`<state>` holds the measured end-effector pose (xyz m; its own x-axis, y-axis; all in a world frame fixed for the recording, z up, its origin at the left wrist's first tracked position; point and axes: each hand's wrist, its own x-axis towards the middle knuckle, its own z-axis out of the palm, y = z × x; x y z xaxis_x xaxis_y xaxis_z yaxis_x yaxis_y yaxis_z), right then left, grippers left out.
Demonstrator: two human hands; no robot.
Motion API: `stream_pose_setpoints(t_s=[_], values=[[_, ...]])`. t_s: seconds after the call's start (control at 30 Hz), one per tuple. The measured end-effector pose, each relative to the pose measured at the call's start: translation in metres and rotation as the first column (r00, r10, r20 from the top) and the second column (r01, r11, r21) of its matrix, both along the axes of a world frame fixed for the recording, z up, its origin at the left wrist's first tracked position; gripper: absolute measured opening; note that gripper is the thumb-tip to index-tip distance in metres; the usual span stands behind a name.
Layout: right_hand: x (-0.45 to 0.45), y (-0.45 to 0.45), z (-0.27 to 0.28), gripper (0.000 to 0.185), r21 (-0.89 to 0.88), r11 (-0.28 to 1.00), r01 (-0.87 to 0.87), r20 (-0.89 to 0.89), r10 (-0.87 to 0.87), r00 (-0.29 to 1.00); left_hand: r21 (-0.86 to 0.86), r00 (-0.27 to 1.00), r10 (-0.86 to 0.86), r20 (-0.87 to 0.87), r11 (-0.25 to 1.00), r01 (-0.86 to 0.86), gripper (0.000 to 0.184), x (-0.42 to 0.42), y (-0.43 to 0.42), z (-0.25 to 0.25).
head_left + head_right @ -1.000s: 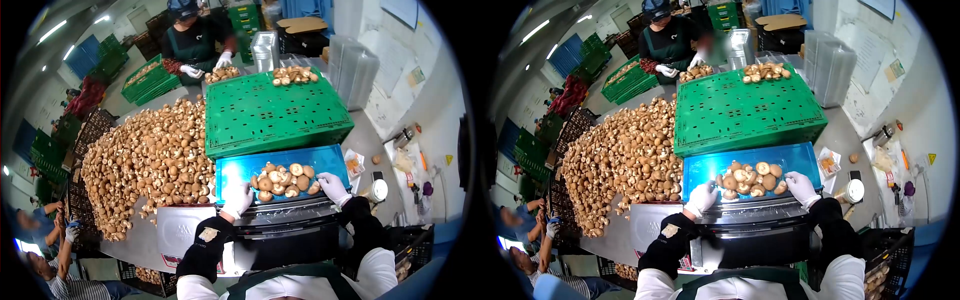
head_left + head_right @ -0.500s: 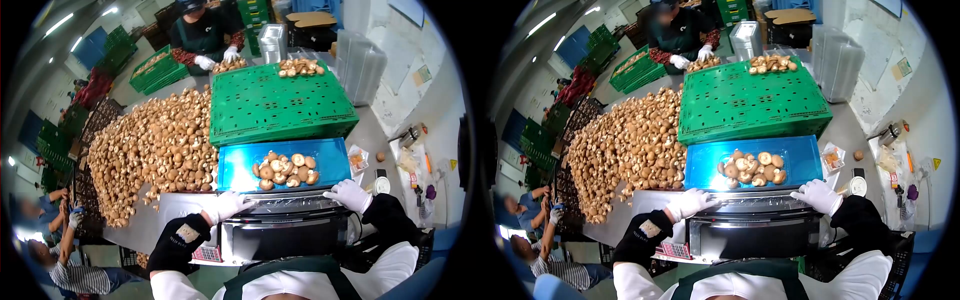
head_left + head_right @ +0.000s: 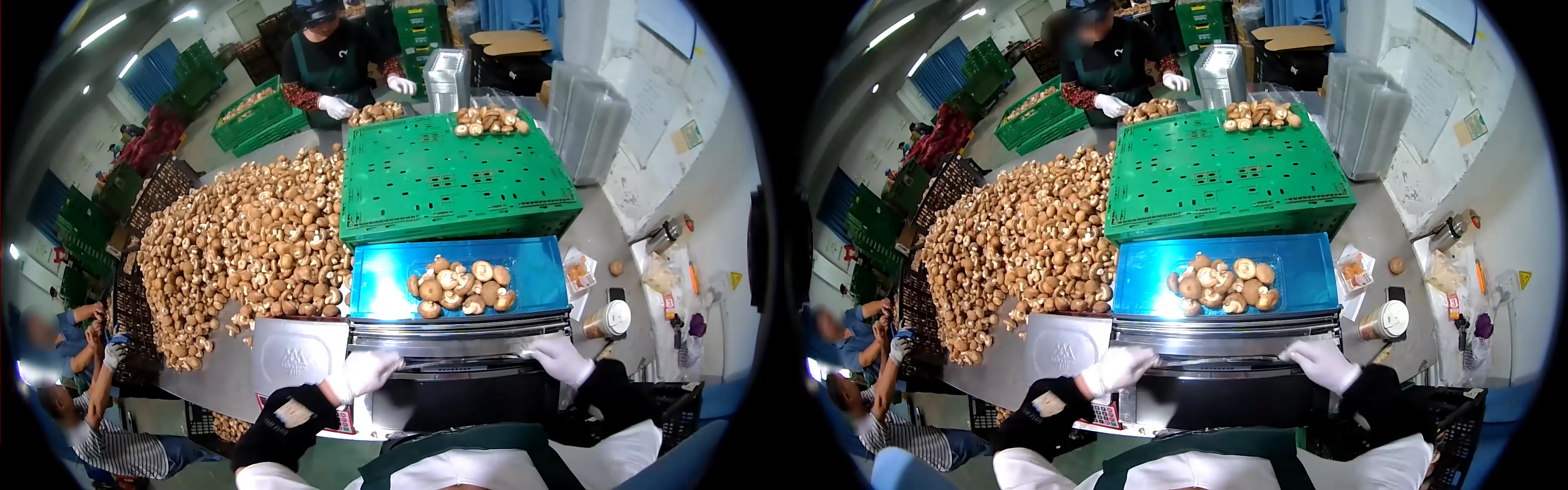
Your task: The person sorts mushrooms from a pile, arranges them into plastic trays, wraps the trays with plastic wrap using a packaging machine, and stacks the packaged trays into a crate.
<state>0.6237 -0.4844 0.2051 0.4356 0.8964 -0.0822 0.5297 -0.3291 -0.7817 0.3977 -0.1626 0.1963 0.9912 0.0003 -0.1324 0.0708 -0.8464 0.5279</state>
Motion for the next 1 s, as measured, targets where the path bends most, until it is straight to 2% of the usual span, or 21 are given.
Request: stream_pose_setpoints(t_s=[0.07,0.1,0.13,0.2,0.23,0.27,0.3,0.33,0.37,0.43,0.53,0.6,0.63,0.67,0.7,0.73,0.8,0.87,0.9,0.93,1.0], values=[[-0.006,-0.022,0.015,0.017,-0.037,0.999,0.03,-0.333,-0.041,0.942,-0.472,0.958,-0.078,-0.277,0.879,-0.065,0.019,-0.013,0.0,0.032],[-0.004,-0.026,0.052,0.016,-0.213,0.975,0.068,-0.522,-0.173,0.835,-0.731,0.836,-0.192,-0.515,0.608,-0.311,0.023,-0.016,-0.001,0.057],[-0.001,-0.026,0.083,0.014,-0.384,0.921,0.063,-0.656,-0.321,0.683,-0.842,0.85,-0.289,-0.441,0.461,-0.28,0.026,-0.014,0.006,0.074],[0.008,-0.025,0.107,0.014,0.173,0.949,0.264,-0.854,0.011,0.521,-0.89,0.987,-0.069,-0.148,0.445,-0.102,0.026,0.002,0.018,0.111],[0.024,-0.004,0.106,0.017,0.525,0.836,0.162,-0.68,0.296,0.671,-0.854,0.989,0.113,-0.091,0.503,-0.136,0.024,0.026,0.025,0.121],[0.035,0.01,0.112,0.014,0.481,0.848,0.222,-0.63,0.158,0.76,-0.817,0.957,0.289,-0.014,0.548,-0.178,0.021,0.056,0.026,0.129],[0.052,0.034,0.107,0.013,0.506,0.854,0.123,-0.345,0.07,0.936,-0.719,0.948,0.254,0.193,0.694,-0.04,0.026,0.089,0.034,0.116],[0.063,0.059,0.094,0.02,0.482,0.844,0.236,-0.468,0.021,0.883,-0.57,0.903,0.181,0.389,0.818,0.081,0.035,0.121,0.043,0.089],[0.085,0.085,0.065,0.023,0.468,0.878,0.097,-0.248,0.026,0.968,-0.342,0.911,0.101,0.401,0.939,0.046,0.041,0.144,0.045,0.064],[0.113,0.117,0.011,0.035,0.227,0.974,-0.02,0.279,-0.045,0.959,-0.016,0.928,0.032,0.37,0.999,-0.028,0.052,0.183,0.052,0.007],[0.12,0.126,-0.058,0.051,-0.072,0.997,-0.008,0.425,0.038,0.905,0.262,0.942,-0.034,0.333,0.963,-0.058,0.06,0.188,0.055,-0.072],[0.117,0.122,-0.058,0.051,0.036,0.999,-0.035,0.453,0.015,0.891,-0.161,0.97,0.054,0.238,0.987,-0.015,0.06,0.18,0.056,-0.058],[0.118,0.119,-0.056,0.051,0.021,0.999,-0.05,0.454,0.035,0.89,-0.039,0.957,-0.043,0.286,0.998,0.057,0.058,0.18,0.058,-0.058],[0.112,0.117,-0.041,0.05,0.049,0.999,-0.014,0.223,0.002,0.975,-0.051,0.957,-0.027,0.288,0.998,0.043,0.058,0.181,0.056,-0.043],[0.111,0.118,-0.032,0.05,0.068,0.997,0.031,-0.019,-0.03,0.999,-0.13,0.999,0.03,0.036,0.991,-0.025,0.057,0.18,0.052,-0.013],[0.116,0.116,-0.041,0.054,0.104,0.991,0.085,-0.05,-0.08,0.996,-0.19,0.974,0.065,-0.219,0.976,-0.108,0.057,0.179,0.052,0.002],[0.122,0.114,-0.04,0.059,0.128,0.968,0.215,-0.399,-0.148,0.905,-0.37,0.987,0.142,0.078,0.923,-0.103,0.059,0.182,0.067,-0.055],[0.124,0.108,-0.04,0.058,0.021,0.962,0.273,-0.526,-0.222,0.821,-0.706,0.931,0.321,-0.175,0.618,-0.346,0.057,0.173,0.063,-0.042],[0.127,0.1,-0.049,0.053,-0.069,0.961,0.268,-0.682,-0.242,0.69,-0.365,0.927,0.369,-0.07,0.855,-0.368,0.053,0.164,0.064,-0.022],[0.131,0.092,-0.059,0.051,-0.152,0.959,0.237,-0.807,-0.26,0.53,-0.513,0.901,0.408,-0.15,0.747,-0.423,0.047,0.153,0.059,-0.01],[0.124,0.08,-0.078,0.05,-0.181,0.943,0.278,-0.838,-0.296,0.459,-0.574,0.888,0.425,-0.174,0.689,-0.442,0.044,0.138,0.048,0.009]])
